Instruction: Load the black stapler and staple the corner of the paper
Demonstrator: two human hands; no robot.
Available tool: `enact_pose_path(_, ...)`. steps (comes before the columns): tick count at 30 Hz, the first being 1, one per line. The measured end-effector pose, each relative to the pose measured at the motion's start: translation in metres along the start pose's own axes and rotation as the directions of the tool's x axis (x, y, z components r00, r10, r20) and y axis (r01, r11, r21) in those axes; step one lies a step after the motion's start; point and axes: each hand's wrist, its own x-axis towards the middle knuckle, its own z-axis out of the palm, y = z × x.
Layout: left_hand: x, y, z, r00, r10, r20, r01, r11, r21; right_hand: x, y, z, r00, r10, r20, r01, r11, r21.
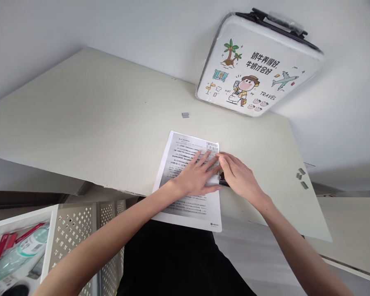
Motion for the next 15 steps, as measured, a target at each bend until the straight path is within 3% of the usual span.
enact_pose_path(15,-0.0001,0.0003,-0.0001,1.0,-0.003,-0.006,0.003,1.0,0.016,0.0012,-0.0055,0.0079,0.999,-0.014,-0.032,0.009,0.989,-0.145)
